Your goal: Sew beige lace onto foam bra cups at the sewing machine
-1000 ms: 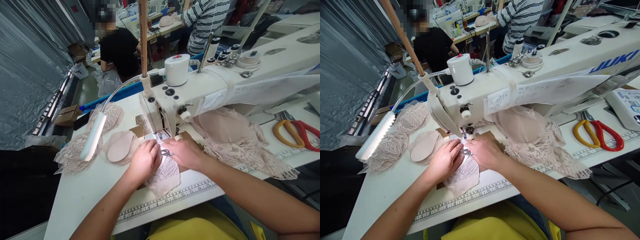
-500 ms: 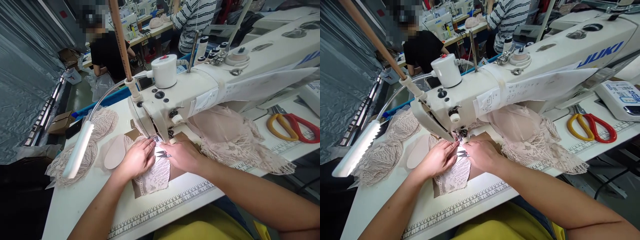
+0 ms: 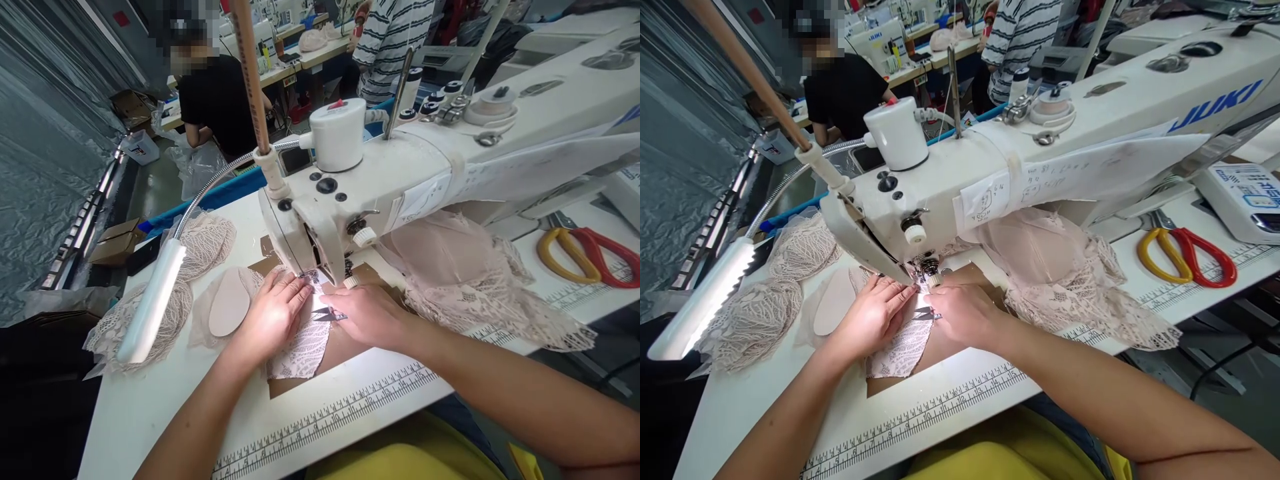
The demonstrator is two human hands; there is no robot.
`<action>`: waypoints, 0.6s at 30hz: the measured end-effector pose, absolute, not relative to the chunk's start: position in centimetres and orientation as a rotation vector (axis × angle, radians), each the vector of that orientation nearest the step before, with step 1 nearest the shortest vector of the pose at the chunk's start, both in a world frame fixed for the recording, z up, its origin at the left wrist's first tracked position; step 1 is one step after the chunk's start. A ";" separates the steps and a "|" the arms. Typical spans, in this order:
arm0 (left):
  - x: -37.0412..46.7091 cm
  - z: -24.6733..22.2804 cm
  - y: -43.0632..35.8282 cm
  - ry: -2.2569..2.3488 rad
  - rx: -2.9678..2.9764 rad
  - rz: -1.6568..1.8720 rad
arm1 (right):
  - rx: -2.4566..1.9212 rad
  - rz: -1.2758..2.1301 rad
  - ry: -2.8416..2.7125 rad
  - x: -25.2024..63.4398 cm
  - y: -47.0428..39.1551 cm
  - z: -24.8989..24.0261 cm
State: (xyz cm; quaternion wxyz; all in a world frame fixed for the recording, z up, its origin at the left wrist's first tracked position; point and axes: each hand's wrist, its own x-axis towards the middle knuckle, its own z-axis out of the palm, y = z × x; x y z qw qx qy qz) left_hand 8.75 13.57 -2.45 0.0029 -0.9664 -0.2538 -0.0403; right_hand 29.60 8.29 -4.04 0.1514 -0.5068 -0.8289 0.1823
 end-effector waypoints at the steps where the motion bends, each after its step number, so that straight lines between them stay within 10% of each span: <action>1: 8.8 -2.7 13.3 -0.778 -3.032 -0.146 | -1.467 0.529 -2.371 29.6 8.3 -4.0; 18: 8.3 -3.5 14.3 -0.801 -3.156 -0.255 | -1.562 0.463 -2.435 29.5 8.5 -4.0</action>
